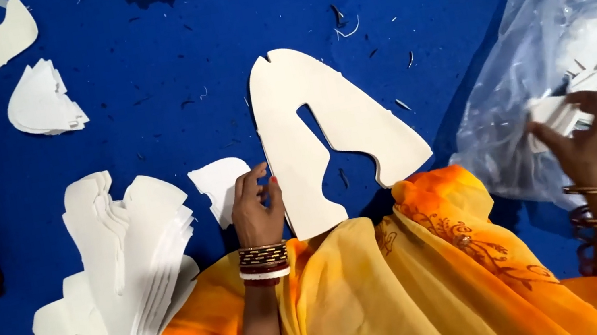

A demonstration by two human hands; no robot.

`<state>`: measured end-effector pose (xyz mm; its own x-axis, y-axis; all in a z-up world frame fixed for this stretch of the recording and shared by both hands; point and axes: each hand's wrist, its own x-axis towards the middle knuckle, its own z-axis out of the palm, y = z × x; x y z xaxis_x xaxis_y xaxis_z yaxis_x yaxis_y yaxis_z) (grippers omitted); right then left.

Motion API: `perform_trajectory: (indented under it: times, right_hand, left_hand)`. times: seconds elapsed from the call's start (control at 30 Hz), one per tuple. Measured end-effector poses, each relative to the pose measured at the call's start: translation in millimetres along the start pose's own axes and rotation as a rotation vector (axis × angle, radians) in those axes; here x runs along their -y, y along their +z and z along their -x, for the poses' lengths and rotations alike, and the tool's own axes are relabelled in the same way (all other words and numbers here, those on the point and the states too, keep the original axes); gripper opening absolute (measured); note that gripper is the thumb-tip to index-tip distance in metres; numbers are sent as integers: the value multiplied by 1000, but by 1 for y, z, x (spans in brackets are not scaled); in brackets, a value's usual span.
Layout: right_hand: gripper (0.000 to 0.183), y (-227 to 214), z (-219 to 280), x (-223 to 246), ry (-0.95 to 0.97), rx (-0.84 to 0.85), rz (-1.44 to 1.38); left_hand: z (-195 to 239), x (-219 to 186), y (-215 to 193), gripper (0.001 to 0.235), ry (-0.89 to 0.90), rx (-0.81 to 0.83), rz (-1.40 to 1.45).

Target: The person layers and organizes white foam shoe upper components for production.

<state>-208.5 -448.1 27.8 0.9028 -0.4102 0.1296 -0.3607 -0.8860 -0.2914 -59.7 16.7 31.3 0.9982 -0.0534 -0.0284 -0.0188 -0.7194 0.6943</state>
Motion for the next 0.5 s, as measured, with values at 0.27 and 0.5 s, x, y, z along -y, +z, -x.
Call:
perform_trajectory:
  times: [0.27, 0.5]
  right_hand:
    - [29, -28, -2, -9, 27, -70, 38]
    - [88, 60, -5, -30, -19, 228, 75]
  left_hand:
    - [-3, -109, 38, 35, 351, 386, 267]
    - [41, -166, 215, 38, 837, 693, 110]
